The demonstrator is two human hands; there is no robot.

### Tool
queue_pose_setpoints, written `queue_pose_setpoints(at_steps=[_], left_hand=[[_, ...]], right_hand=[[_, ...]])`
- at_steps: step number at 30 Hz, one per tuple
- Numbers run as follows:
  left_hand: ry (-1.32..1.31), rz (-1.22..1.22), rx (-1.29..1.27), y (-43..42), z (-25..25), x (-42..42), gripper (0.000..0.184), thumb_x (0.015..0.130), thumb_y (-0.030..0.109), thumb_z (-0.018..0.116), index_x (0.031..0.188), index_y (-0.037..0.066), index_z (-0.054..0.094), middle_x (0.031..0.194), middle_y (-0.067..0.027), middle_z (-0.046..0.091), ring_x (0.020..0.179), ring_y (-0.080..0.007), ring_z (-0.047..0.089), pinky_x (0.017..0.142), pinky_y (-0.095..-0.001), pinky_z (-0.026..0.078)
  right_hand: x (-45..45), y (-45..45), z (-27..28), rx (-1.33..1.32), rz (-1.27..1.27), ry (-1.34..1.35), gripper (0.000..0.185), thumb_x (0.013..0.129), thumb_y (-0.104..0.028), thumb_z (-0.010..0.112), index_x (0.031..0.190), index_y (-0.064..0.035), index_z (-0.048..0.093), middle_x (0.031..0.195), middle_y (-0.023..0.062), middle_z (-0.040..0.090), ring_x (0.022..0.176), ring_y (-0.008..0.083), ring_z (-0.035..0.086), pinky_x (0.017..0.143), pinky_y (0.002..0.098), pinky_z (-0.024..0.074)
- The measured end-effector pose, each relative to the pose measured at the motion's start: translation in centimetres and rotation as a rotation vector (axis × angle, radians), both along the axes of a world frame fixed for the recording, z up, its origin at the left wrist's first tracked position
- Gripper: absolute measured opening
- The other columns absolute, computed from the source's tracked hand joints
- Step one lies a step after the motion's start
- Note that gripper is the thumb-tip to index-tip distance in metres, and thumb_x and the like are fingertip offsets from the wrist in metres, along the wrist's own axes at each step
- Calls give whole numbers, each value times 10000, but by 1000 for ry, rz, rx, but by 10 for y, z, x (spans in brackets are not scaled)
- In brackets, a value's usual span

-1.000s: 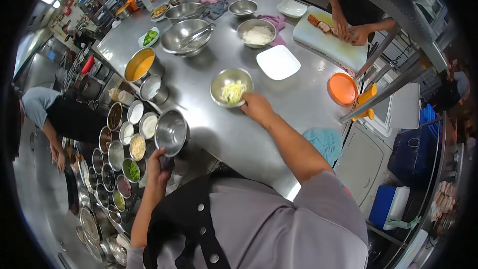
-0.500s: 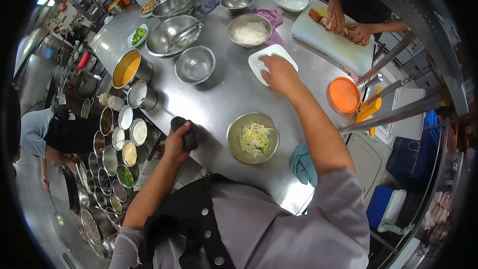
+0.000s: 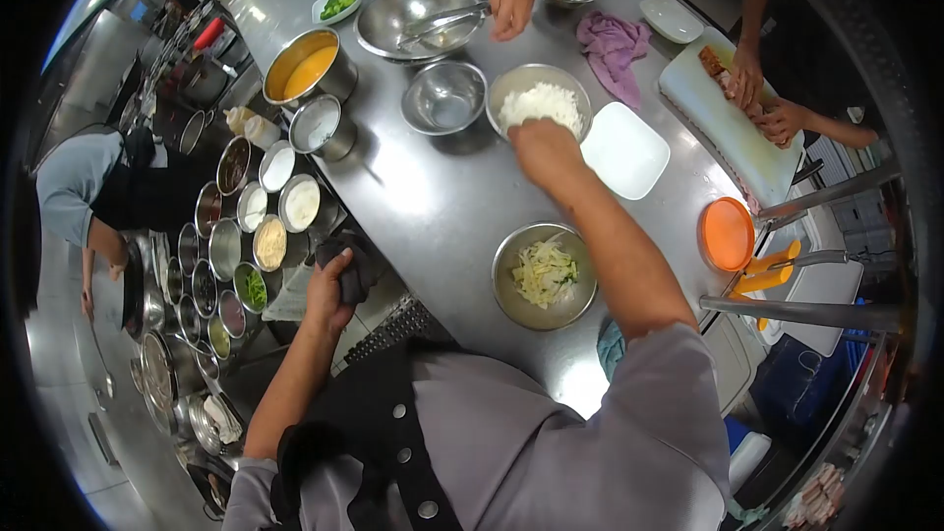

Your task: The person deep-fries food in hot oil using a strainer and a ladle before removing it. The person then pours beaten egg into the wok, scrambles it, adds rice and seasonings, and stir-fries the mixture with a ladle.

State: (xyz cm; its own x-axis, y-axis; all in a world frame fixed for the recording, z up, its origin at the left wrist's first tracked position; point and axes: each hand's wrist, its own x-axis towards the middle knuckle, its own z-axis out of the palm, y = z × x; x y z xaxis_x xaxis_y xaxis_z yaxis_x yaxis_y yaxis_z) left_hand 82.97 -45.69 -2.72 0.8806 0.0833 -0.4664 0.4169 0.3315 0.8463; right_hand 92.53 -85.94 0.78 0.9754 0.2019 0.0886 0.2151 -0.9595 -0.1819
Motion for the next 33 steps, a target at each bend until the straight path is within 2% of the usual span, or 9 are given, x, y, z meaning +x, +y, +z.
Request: queue_pose_setpoints(at_steps=[6,9,15,17,20,24,27,30,33], left_hand=[[145,49,-155,5,13,-15,298,955,229,666,1218,108,596,998,-72,678,806,-235,680,673,-367,575],[156,-19,-461,18,12,-19,255,950,156,673,1166,27,632,1074,-111,715,933,-252,719,804,-402,619],[21,-99,-576,48,36,-48,238,920,152,692,1117,22,659,1018,-115,731,868,-243,735,779,-407,619],[-51,-75,-615,71,36,-68,350,958,249,628,1182,-20,644,1026,-155,726,890,-283,726,825,-423,604],[-147,111,-562,111,50,-113,296,941,204,650,1151,-5,661,968,-144,730,846,-266,727,796,-420,612],[-250,356,-614,176,52,-200,265,916,141,675,1142,3,663,963,-135,728,828,-255,725,781,-413,616],[-348,599,-612,230,59,-288,265,906,129,681,1142,10,664,993,-128,727,840,-255,724,774,-403,612],[-379,925,-487,273,63,-403,275,888,130,702,1143,36,663,977,-110,721,826,-246,715,759,-411,599],[-421,1371,-170,317,47,-541,525,832,71,751,1311,27,542,1111,-118,693,939,-248,704,839,-422,592]], right_hand=[[-95,46,12,147,263,121,87,796,-94,680,872,-52,690,875,139,669,916,345,656,803,456,546],[-114,67,21,188,328,153,79,817,-103,669,868,-56,707,900,145,686,903,354,658,790,463,543],[-136,118,46,501,320,-110,173,826,-87,761,955,6,695,878,151,671,842,327,650,752,411,538],[-149,150,58,682,332,31,198,855,-65,747,1033,14,705,878,149,675,801,290,671,737,357,543],[-167,213,52,712,528,173,212,869,-89,746,1053,11,710,857,116,683,761,216,667,718,333,529],[-209,306,-46,1035,480,1030,179,938,-124,688,1076,-11,704,893,80,688,759,144,644,692,298,521],[-226,354,-137,761,481,1267,164,952,-146,663,1054,-20,691,856,67,669,727,144,627,660,301,506],[-221,376,-207,360,549,1267,158,965,-167,639,1031,-28,677,819,55,651,694,143,611,628,304,491],[-204,395,-242,40,607,1202,163,979,-189,614,1008,-37,663,783,43,633,662,143,595,596,307,477]])
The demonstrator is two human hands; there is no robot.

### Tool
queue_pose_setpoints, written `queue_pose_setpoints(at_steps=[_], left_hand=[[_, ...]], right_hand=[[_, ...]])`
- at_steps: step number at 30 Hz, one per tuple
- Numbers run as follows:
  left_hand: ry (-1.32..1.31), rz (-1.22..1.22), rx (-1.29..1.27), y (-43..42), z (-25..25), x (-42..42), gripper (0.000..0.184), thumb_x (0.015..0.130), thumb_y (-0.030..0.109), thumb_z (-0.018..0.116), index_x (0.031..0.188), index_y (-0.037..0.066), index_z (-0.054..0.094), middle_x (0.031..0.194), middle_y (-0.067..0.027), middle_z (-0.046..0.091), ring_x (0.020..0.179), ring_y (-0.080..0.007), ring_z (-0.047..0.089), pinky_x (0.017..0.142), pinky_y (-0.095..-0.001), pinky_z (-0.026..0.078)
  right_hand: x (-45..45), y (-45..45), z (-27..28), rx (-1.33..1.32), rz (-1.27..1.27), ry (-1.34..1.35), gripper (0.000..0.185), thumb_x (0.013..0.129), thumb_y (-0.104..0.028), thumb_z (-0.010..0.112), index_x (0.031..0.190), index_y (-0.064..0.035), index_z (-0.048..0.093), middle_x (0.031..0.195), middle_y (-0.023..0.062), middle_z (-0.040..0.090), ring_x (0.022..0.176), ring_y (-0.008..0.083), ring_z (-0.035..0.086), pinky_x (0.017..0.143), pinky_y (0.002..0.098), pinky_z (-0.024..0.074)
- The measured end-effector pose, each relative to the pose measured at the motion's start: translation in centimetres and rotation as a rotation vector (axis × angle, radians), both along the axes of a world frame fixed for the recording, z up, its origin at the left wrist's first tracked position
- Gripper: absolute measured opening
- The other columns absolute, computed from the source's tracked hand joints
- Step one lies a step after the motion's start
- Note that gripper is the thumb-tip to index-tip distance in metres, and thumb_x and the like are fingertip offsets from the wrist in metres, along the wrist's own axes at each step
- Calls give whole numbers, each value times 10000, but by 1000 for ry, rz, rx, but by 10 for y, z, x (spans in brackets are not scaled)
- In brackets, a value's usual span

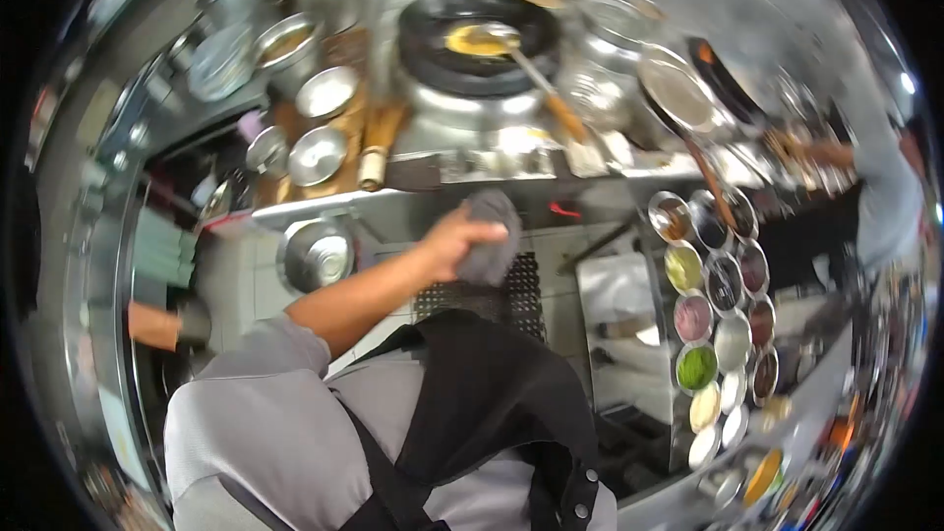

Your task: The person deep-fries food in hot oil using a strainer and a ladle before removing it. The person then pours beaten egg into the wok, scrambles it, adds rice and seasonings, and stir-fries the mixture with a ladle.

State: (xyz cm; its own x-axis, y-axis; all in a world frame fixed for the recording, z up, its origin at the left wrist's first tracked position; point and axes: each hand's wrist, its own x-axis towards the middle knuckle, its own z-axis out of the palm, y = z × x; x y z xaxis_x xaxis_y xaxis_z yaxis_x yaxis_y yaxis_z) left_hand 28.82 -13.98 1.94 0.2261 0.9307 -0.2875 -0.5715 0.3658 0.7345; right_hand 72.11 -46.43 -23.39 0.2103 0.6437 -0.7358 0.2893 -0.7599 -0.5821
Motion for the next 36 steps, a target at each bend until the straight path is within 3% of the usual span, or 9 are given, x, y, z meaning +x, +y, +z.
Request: queue_pose_setpoints(at_steps=[7,12,16,22,26,32,34,35,36], left_hand=[[1208,881,224,71,-60,-347,682,780,212,825,1381,49,546,1021,-154,728,870,-231,710,774,-350,562],[1937,588,-336,92,-65,-348,734,793,290,818,1424,64,520,1354,-230,567,1242,-385,540,1101,-459,397],[1853,759,247,115,-32,-277,613,853,247,775,1383,53,537,1323,-186,581,1215,-341,553,1066,-461,430],[277,-65,597,91,127,-93,480,886,294,758,1239,11,599,1133,-91,691,1059,-233,646,927,-392,518],[205,-602,1220,109,235,6,360,912,357,725,1020,15,697,901,-71,674,833,-244,656,753,-346,535],[999,-563,1374,136,283,40,388,910,370,695,1061,13,682,991,-164,555,799,-239,539,636,-439,448],[1219,-574,1346,138,299,40,317,857,286,714,1027,20,683,862,-68,546,723,-189,551,601,-358,448],[1429,-584,1312,137,306,39,263,805,203,733,994,28,683,733,28,537,648,-140,562,565,-278,449],[1445,-586,1300,131,305,32,263,805,203,733,994,28,683,733,28,537,648,-140,562,565,-278,449]], right_hand=[[22,183,8,166,338,-279,206,1011,-240,557,955,-57,631,697,14,591,585,143,556,522,314,442],[-61,412,129,494,164,18,325,1005,-281,587,1231,-54,636,934,54,694,821,147,676,658,302,532],[-113,526,157,426,634,-162,357,973,-272,622,1209,-7,657,899,69,713,766,149,684,653,303,539],[-101,638,-17,231,852,-352,389,919,-293,651,1167,7,659,1029,218,729,919,305,732,773,396,573],[-101,658,-60,917,1920,-770,322,859,-379,700,959,-77,745,851,160,722,775,278,706,693,407,551],[-86,683,-178,329,1474,-380,360,938,-362,588,1007,-44,743,958,189,725,826,328,673,780,430,541],[-93,679,-136,569,1667,-560,339,968,-267,517,1041,-13,729,1117,236,703,1008,365,680,907,452,515],[-69,681,-295,688,1547,-504,468,1032,-369,383,1305,-77,627,1394,171,597,1223,343,614,1017,445,510],[-74,683,-212,1041,1412,-489,341,980,-251,463,1101,-29,692,1129,249,687,1009,408,673,881,492,516]])
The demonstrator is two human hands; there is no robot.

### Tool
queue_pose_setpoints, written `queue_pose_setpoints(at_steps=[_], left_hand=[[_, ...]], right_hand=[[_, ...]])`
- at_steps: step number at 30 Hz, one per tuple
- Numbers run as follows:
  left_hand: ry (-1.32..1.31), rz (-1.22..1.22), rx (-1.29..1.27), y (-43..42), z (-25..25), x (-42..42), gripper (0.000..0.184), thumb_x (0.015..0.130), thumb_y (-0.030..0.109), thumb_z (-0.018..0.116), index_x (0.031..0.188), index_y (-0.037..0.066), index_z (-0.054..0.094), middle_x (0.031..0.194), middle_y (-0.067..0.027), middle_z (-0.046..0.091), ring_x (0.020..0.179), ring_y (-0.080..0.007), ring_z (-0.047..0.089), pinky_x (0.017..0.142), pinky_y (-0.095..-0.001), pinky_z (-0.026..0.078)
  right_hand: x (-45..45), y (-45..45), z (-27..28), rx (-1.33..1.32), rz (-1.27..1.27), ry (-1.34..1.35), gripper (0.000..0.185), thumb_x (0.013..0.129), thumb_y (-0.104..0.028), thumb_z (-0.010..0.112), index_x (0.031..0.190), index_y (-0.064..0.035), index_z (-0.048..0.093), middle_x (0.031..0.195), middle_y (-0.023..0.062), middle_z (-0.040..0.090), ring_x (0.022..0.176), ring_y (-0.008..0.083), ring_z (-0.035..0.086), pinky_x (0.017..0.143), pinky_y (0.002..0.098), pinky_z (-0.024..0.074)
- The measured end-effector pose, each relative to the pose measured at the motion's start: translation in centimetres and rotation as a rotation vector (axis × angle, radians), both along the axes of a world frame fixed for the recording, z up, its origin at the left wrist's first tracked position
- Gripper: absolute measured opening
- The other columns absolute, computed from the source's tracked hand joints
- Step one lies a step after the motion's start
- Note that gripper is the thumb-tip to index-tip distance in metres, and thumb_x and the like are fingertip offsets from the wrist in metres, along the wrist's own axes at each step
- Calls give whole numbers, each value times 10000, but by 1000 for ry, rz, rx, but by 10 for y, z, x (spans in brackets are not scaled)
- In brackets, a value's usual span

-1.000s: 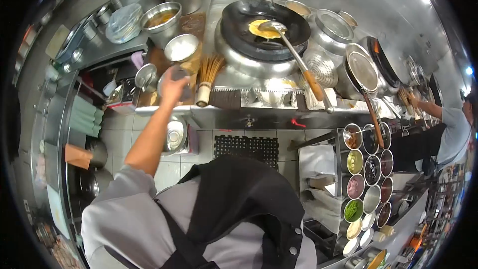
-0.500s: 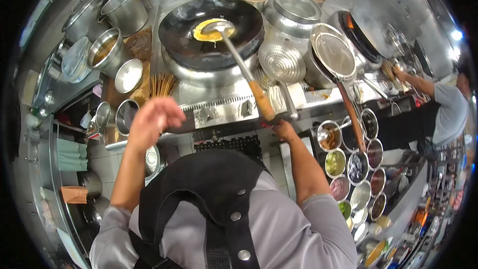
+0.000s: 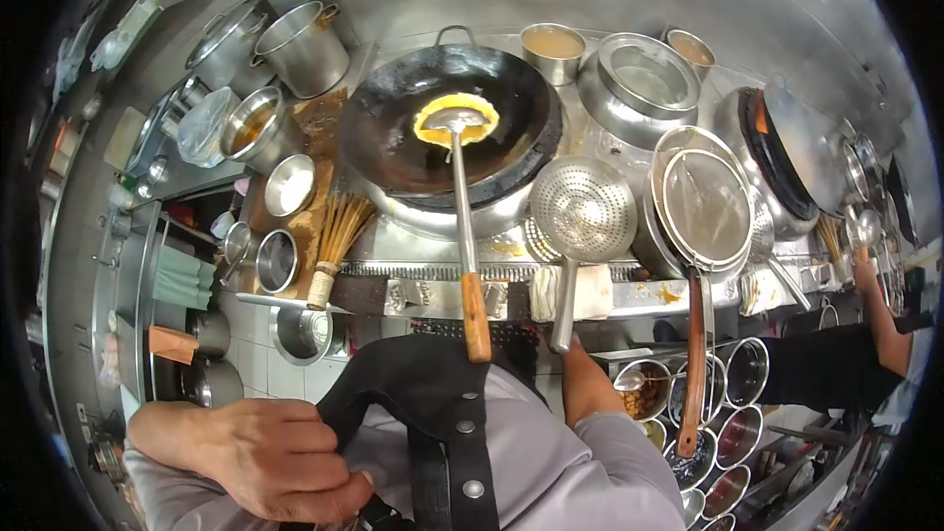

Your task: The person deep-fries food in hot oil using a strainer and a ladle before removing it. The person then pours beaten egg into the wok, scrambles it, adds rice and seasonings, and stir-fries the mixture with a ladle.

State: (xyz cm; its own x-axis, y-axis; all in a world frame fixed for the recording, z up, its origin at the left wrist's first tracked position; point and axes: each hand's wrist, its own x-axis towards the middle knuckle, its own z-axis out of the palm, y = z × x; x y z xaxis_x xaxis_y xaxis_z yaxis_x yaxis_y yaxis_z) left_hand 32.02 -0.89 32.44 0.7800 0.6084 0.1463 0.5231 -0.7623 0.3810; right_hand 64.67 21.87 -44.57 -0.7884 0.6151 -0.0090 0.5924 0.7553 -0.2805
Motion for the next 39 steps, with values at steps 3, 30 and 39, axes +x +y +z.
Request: queue_pose_setpoints(at_steps=[3,30,39], left_hand=[[102,120,47,-24,6,-26,335,667,116,724,993,42,698,670,58,430,549,-106,445,478,-270,339],[-634,938,-489,73,-212,-142,298,932,201,749,1173,57,647,896,20,600,788,-67,549,732,-241,475],[-251,731,302,180,-242,-115,360,874,185,740,1185,32,644,966,-109,637,985,-306,606,904,-407,481]], right_hand=[[2,2,-4,-397,-191,-111,319,970,-239,477,1096,-36,689,1109,233,683,990,391,668,863,483,518],[29,-17,-35,-1036,-853,441,187,876,-129,604,1054,-101,655,928,93,645,812,244,627,703,401,538],[33,-29,-61,-830,-755,395,204,854,-163,641,1052,-115,650,901,73,648,789,239,637,680,405,546]])
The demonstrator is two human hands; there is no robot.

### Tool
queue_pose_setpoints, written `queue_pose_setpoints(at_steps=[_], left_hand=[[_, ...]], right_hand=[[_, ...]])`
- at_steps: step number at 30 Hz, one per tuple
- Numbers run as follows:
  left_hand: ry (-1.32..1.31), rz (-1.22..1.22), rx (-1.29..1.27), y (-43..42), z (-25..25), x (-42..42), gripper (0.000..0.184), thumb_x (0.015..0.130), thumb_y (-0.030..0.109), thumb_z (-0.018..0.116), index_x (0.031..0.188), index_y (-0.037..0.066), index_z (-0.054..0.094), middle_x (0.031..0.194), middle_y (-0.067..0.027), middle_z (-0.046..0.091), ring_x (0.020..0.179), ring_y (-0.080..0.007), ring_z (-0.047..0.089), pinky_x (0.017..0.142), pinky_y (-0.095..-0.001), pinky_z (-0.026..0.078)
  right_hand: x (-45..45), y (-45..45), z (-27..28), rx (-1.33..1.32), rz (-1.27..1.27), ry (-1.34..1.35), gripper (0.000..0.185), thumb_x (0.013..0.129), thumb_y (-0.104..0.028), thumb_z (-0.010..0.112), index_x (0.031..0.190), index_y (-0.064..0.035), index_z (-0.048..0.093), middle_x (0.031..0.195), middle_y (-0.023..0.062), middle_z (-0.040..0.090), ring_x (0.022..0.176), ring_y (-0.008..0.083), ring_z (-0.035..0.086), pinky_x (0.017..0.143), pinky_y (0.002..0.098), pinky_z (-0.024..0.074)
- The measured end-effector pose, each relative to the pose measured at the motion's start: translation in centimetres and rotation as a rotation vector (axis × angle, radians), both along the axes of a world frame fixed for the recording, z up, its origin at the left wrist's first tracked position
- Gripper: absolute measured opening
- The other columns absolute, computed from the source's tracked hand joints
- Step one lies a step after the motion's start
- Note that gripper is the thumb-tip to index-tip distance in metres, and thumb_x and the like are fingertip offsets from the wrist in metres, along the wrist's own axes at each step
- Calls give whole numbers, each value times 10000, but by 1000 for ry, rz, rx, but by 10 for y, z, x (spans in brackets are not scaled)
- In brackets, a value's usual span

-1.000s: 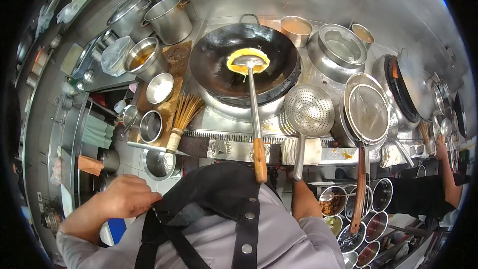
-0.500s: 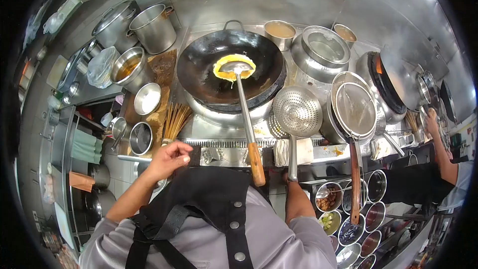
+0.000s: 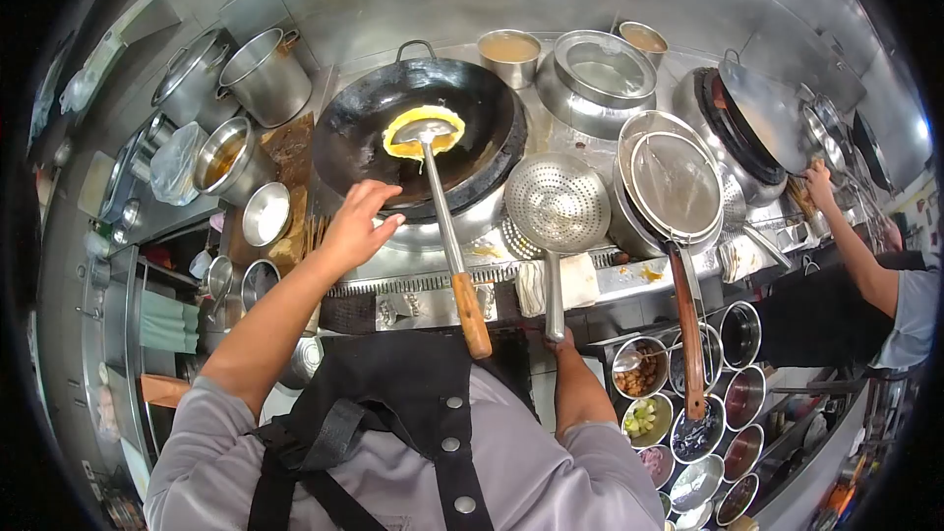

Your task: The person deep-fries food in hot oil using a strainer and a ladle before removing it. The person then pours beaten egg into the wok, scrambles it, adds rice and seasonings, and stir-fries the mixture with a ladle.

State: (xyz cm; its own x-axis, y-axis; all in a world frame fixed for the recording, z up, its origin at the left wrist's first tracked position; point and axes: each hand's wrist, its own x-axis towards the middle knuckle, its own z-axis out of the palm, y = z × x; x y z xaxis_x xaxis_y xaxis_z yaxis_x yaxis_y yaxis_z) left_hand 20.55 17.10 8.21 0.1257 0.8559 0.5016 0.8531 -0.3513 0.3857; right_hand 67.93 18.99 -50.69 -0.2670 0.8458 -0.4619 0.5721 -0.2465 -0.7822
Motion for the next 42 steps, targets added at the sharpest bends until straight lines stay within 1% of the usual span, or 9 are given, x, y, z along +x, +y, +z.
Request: queue_pose_setpoints(at_steps=[3,4,8,11,15,19,25,29,42], left_hand=[[75,8,-203,7,-15,6,343,896,248,705,1171,48,658,956,-111,641,969,-319,600,885,-439,471],[99,62,-171,8,-19,9,330,899,257,699,1155,52,666,937,-106,640,955,-319,603,880,-439,471],[108,108,-135,12,-21,11,257,920,260,676,1076,56,689,931,-107,674,922,-328,630,857,-444,478],[107,104,-68,16,-27,9,210,936,259,662,1010,67,704,968,-114,711,923,-325,658,832,-449,489],[17,120,83,18,-32,11,199,921,287,669,889,92,695,820,-88,679,812,-319,651,753,-458,483],[-19,114,119,18,-35,7,206,912,283,675,825,97,668,777,-80,664,783,-315,642,735,-463,477],[-32,119,152,12,-36,-2,226,912,300,667,809,98,661,762,-76,657,769,-315,638,734,-458,476],[-33,120,110,11,-38,-7,213,907,275,678,827,77,678,801,-109,675,795,-337,646,747,-467,481],[-26,118,101,12,-47,-22,261,909,310,649,769,91,635,777,-96,658,810,-330,639,789,-473,471]], right_hand=[[14,-3,-28,660,294,-310,418,768,-192,751,1176,-142,674,918,67,681,812,262,683,711,438,565],[-13,-7,63,24,-39,-268,500,718,-185,810,1198,-139,680,954,80,719,863,266,708,761,438,572],[-6,-20,54,-93,-213,46,452,788,-226,799,1200,-92,668,1056,176,725,896,278,722,820,387,570],[-43,-48,222,280,259,-492,290,1001,-264,577,1123,-35,709,998,111,715,835,240,676,755,456,559],[-65,-108,518,-185,75,255,285,987,-253,655,1128,-8,693,847,74,705,748,177,662,709,333,548],[-123,-92,631,454,130,225,463,966,-221,683,1335,28,554,965,160,709,866,249,708,751,368,569],[-229,-4,614,370,439,-115,651,880,-148,654,1472,-30,409,1092,295,672,942,504,658,838,503,536],[-233,6,605,11,105,324,577,889,-46,592,1436,-78,411,804,71,572,597,162,567,524,331,496],[-264,-7,581,-52,-41,442,517,954,-105,564,1428,-68,363,726,66,563,548,161,544,458,333,464]])
